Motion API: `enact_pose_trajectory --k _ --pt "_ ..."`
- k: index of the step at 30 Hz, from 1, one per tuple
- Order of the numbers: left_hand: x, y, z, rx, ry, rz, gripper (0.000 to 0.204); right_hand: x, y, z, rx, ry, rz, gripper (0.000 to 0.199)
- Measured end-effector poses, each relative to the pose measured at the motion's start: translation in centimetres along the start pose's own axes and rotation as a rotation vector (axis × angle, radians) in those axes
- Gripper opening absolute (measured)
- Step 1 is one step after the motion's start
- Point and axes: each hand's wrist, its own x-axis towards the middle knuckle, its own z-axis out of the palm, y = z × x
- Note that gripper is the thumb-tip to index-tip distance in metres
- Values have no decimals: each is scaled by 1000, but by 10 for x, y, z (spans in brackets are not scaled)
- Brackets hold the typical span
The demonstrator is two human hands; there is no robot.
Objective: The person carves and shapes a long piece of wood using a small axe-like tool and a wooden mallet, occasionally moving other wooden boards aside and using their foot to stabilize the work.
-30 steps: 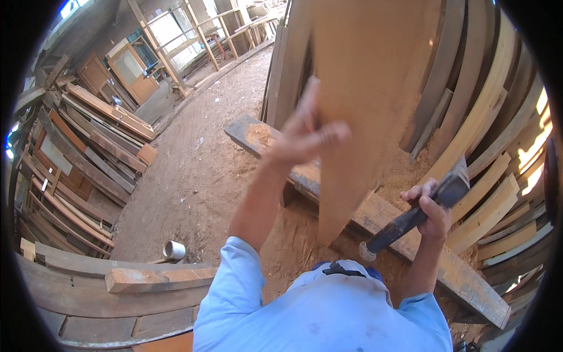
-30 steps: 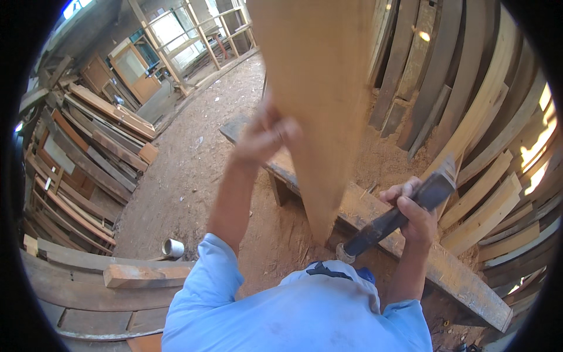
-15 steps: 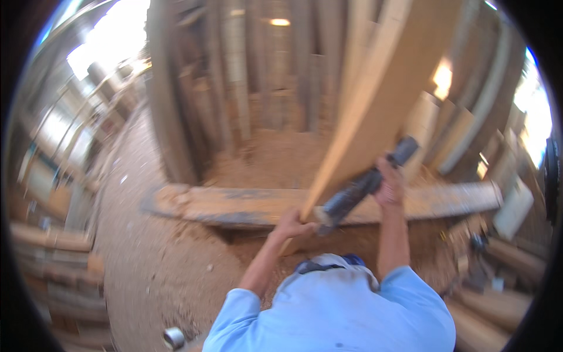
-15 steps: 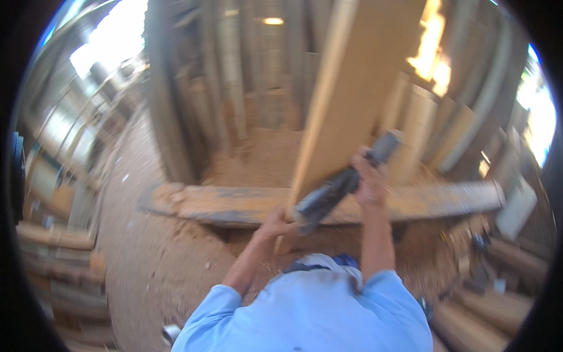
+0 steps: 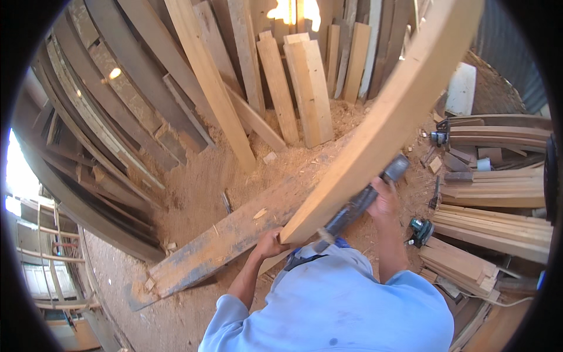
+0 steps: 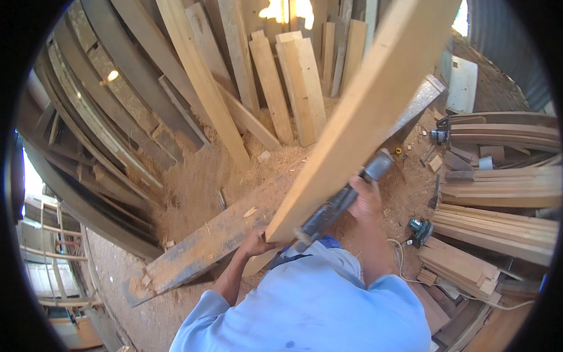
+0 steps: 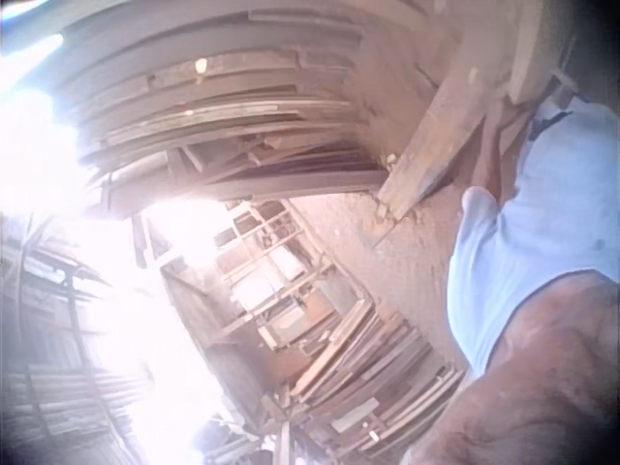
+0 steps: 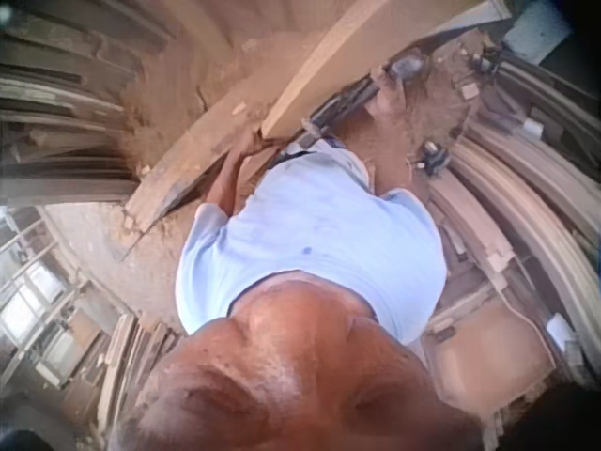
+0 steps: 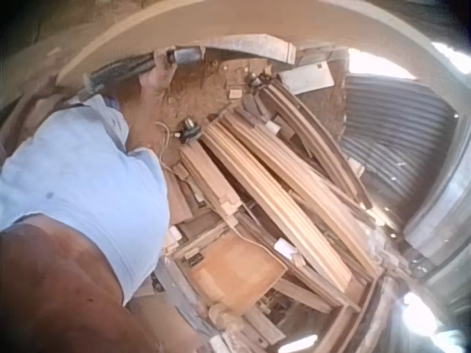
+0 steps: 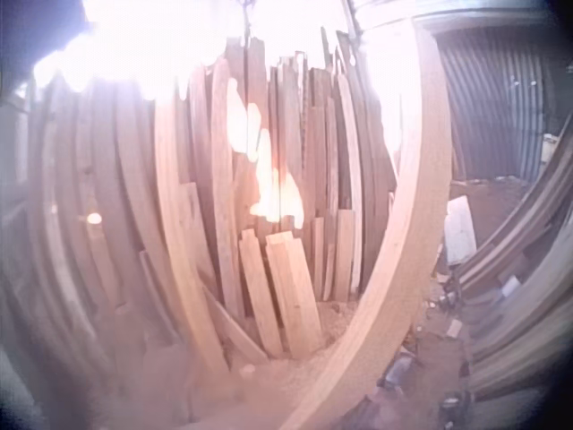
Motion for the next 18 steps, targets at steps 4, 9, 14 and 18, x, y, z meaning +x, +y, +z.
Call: enact_pose_trajectory --k 4,9,14,18 --pt "3 11 -5 24 -149 -90 48 2 -9 -38 -84 201 -12 28" --pt "15 28 -2 61 -149 -209 53 30 3 -108 -10 377 227 32" --pt "21 32 3 99 -91 -327 60 54 50 -188 -52 521 276 35" --pt "36 32 -9 125 -138 -473 67 66 72 -193 -53 576 321 35"
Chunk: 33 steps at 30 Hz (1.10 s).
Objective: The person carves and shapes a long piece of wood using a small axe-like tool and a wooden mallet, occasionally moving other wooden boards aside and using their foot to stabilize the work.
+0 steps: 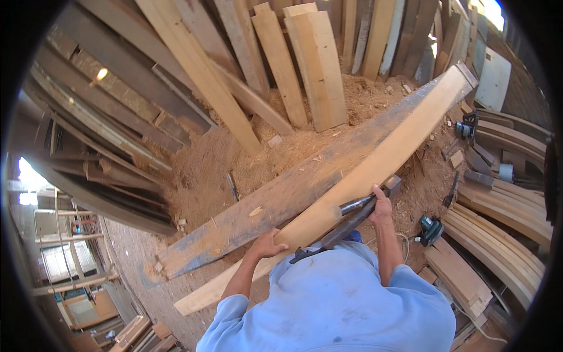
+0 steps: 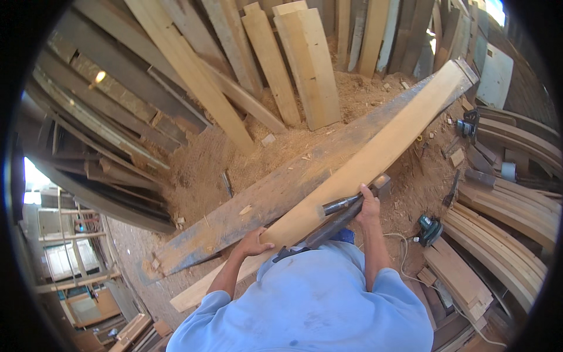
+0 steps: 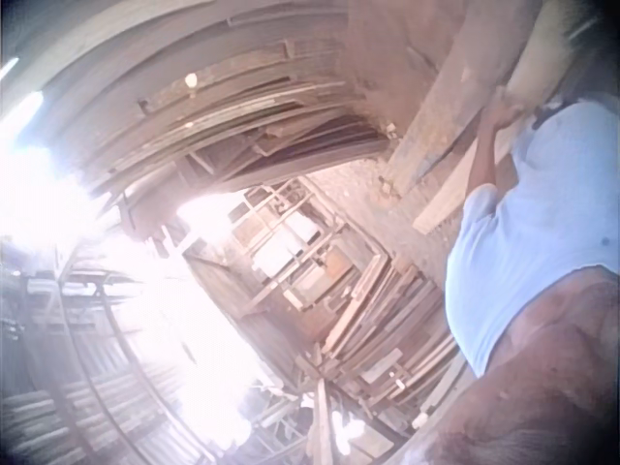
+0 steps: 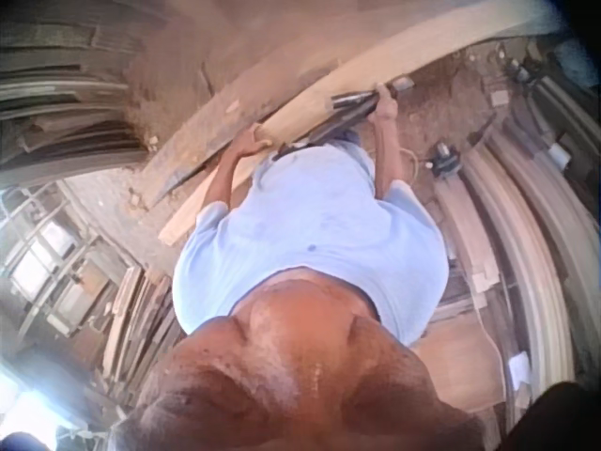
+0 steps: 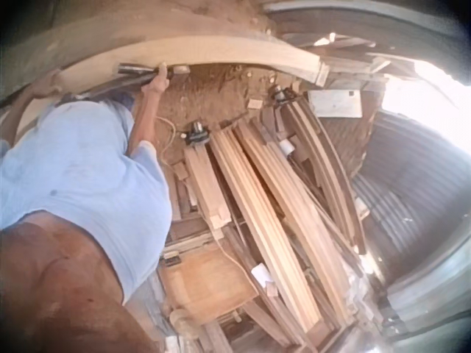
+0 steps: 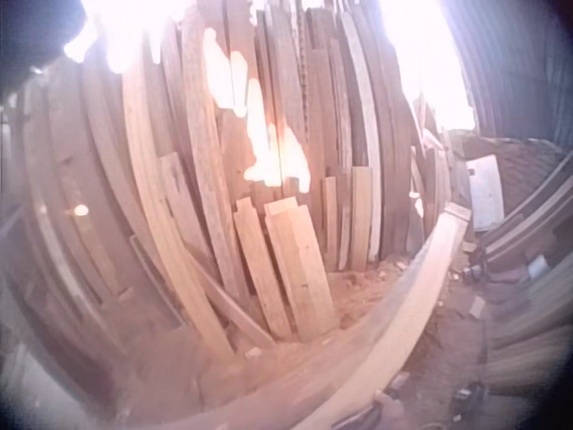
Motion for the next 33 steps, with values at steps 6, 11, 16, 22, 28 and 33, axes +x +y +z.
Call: enact_pose_trajectory --k 6,11,16,22,28,33 --pt "32 3 -21 100 -41 -58 81 23 12 21 -77 200 36 32" --pt "51 24 -55 257 -71 -12 106 43 12 36 -171 312 18 33" --pt "47 -6 -11 514 139 174 112 61 29 52 -309 364 -1 34" --pt "63 -22 7 429 332 263 99 72 45 58 -364 323 -27 32" --pt "106 9 -20 450 378 334 97 96 36 78 -178 293 54 12" --pt "136 36 -28 465 346 417 99 80 28 74 -46 259 36 8"
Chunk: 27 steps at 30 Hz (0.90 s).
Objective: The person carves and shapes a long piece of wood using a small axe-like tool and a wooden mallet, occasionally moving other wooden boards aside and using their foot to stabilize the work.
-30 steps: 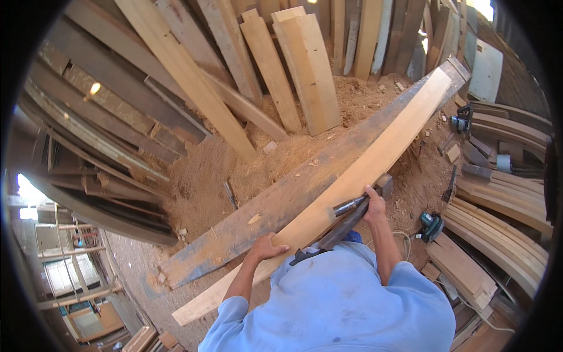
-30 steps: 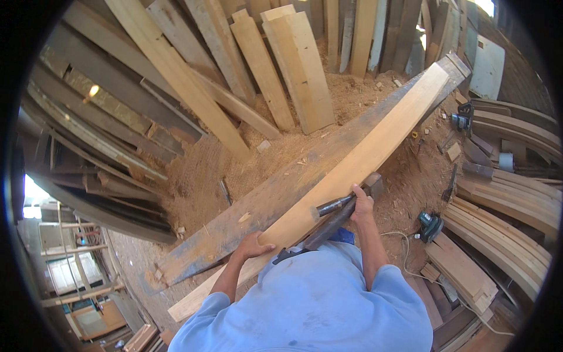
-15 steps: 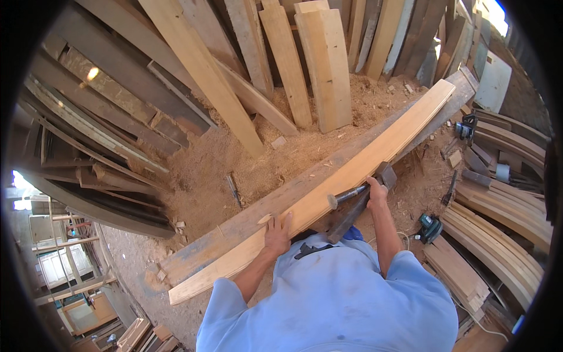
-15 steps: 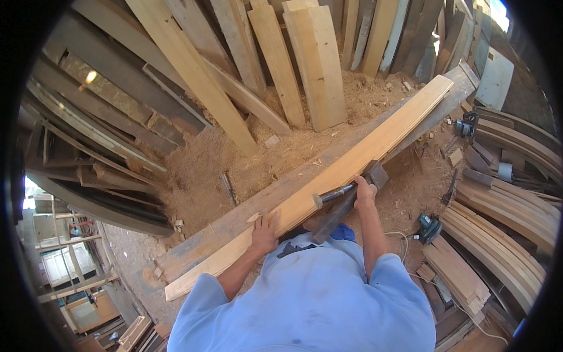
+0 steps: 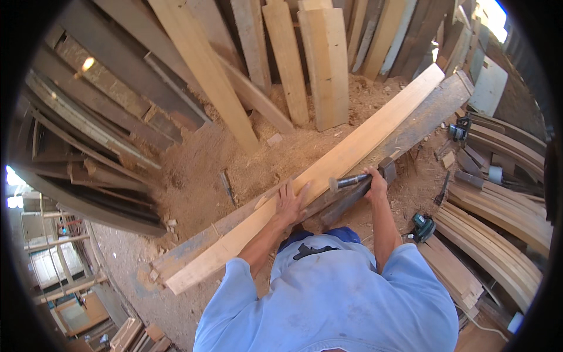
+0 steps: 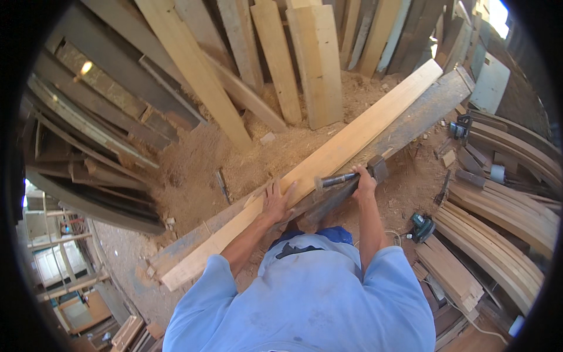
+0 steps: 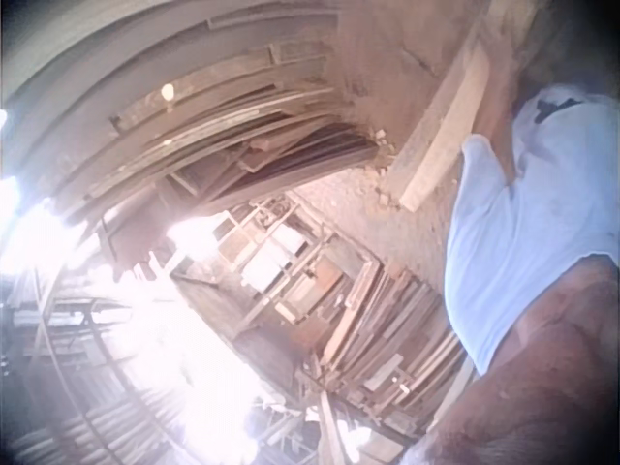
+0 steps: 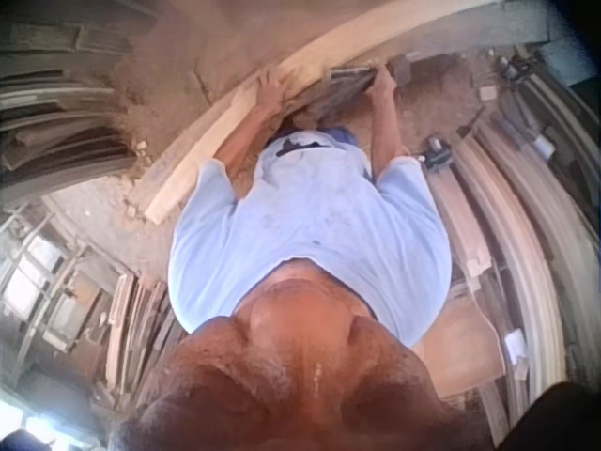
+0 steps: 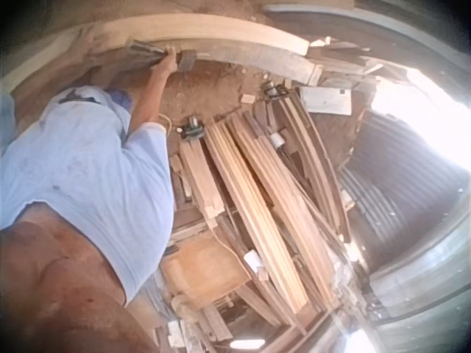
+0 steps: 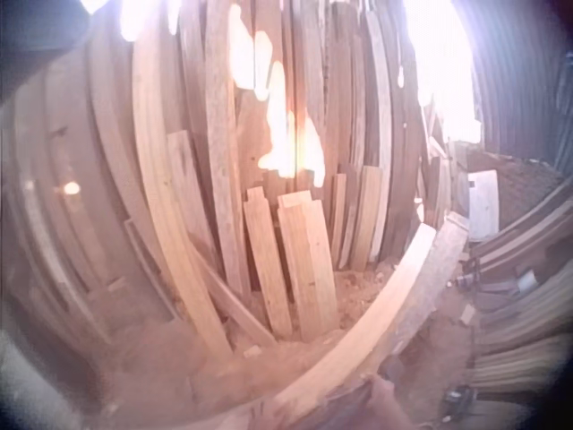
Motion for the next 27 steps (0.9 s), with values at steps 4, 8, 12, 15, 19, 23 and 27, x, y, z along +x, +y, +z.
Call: enact_pose_trajectory --k 4,8,12,15,19,23,27 --pt "20 0 -3 -8 -81 2 108 -22 -9 -37 2 9 -76 8" --pt "65 15 -18 -9 -127 -39 109 -33 -8 -92 67 178 -137 10" --pt "129 35 -17 -25 -92 31 110 -48 -6 -151 308 302 -184 9" --pt "175 67 -17 11 -101 62 110 -63 -7 -208 454 360 -216 9" --pt "233 112 -20 51 -98 94 111 -70 -12 -244 515 600 -218 10" --pt "294 183 -13 32 -150 21 116 -50 -29 -302 674 722 -237 10" --pt "358 172 8 90 -80 -30 123 -7 -69 -326 711 590 -151 7"
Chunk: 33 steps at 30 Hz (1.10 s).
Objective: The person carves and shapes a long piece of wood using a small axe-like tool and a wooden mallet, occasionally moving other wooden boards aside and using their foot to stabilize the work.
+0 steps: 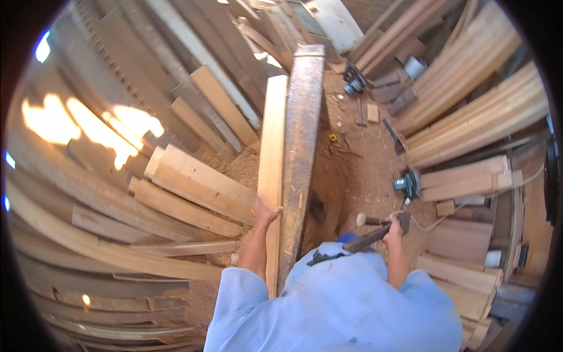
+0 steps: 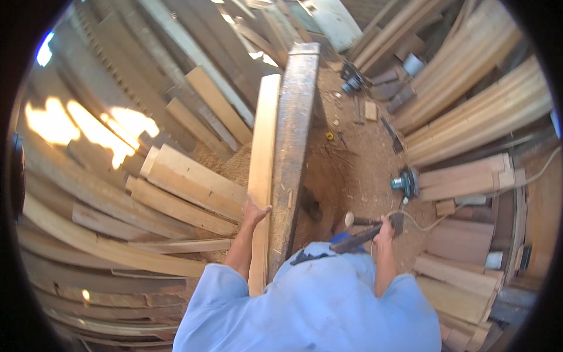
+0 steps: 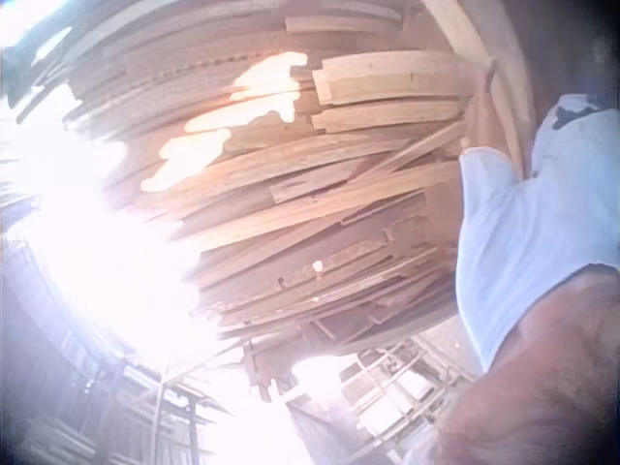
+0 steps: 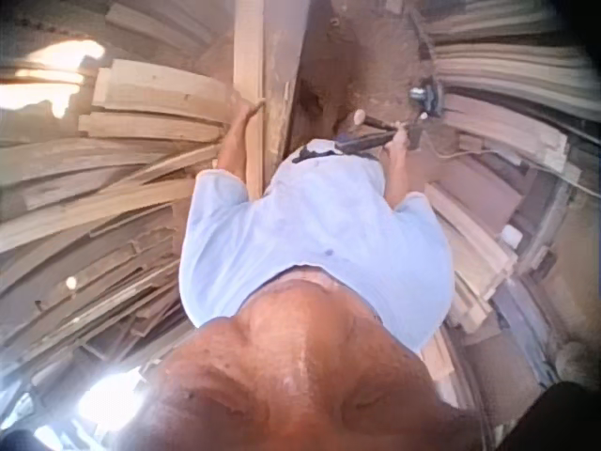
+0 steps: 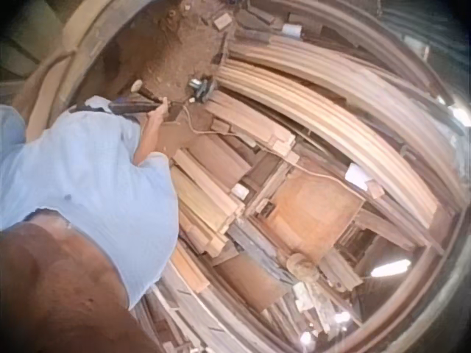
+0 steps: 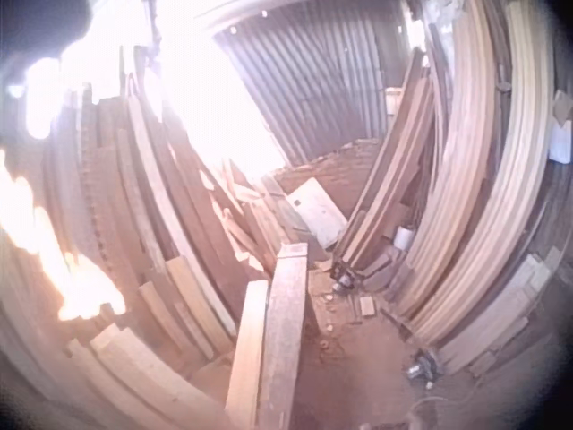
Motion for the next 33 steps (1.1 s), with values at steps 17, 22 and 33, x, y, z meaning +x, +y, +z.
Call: enact_pose_trajectory --k 17,22,33 --pt "-52 121 5 60 -125 152 134 78 -152 69 142 152 -105 12" --pt "30 206 -13 155 -127 -52 127 116 -184 65 240 179 -171 13" --pt "283 403 -38 325 -278 101 127 150 -197 168 388 266 -358 15"
